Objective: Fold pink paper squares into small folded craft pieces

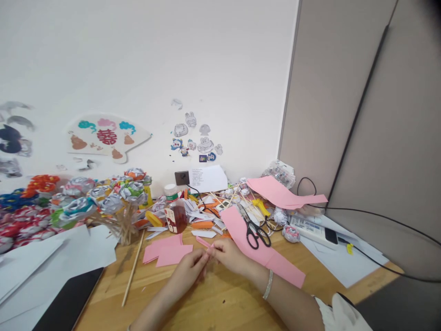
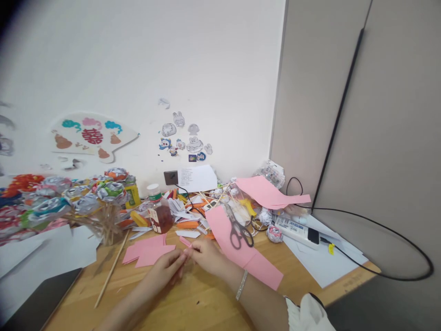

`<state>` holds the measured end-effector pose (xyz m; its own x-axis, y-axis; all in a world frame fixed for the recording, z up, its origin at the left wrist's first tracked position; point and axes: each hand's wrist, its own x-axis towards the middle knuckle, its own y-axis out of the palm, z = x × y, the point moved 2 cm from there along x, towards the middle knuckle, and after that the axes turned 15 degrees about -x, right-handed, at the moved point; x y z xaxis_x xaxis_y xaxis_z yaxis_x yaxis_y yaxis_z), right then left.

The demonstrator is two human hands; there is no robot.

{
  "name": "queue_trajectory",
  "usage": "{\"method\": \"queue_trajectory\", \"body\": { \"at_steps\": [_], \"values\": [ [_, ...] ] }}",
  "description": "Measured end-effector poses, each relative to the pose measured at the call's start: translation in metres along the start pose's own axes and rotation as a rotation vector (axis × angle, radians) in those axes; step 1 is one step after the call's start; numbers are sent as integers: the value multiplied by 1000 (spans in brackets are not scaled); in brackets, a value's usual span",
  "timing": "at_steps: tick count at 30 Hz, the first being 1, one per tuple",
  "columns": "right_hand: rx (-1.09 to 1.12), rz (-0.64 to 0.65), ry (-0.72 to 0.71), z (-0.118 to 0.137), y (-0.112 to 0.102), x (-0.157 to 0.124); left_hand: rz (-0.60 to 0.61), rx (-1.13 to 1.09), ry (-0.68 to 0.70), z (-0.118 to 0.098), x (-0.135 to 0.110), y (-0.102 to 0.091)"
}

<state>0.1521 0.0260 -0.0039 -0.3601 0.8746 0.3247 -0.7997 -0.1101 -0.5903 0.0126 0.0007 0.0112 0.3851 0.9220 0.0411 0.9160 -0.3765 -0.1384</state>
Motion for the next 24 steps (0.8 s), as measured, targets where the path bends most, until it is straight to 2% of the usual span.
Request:
{"method": "queue_trajectory", "body": {
  "at_steps": [8, 16, 20, 24],
  "values": [
    [-100, 25, -41, 5, 0, -2, 8, 22, 14, 5, 3, -1],
    [-104, 4, -108, 8, -1, -1, -65, 230, 132, -11, 0, -4],
    [-122, 34, -106, 5, 0, -2, -33, 275, 126, -15, 1, -3],
    [-123, -24, -81, 4, -1, -1, -48, 258, 96, -18, 1, -3]
  ]
}}
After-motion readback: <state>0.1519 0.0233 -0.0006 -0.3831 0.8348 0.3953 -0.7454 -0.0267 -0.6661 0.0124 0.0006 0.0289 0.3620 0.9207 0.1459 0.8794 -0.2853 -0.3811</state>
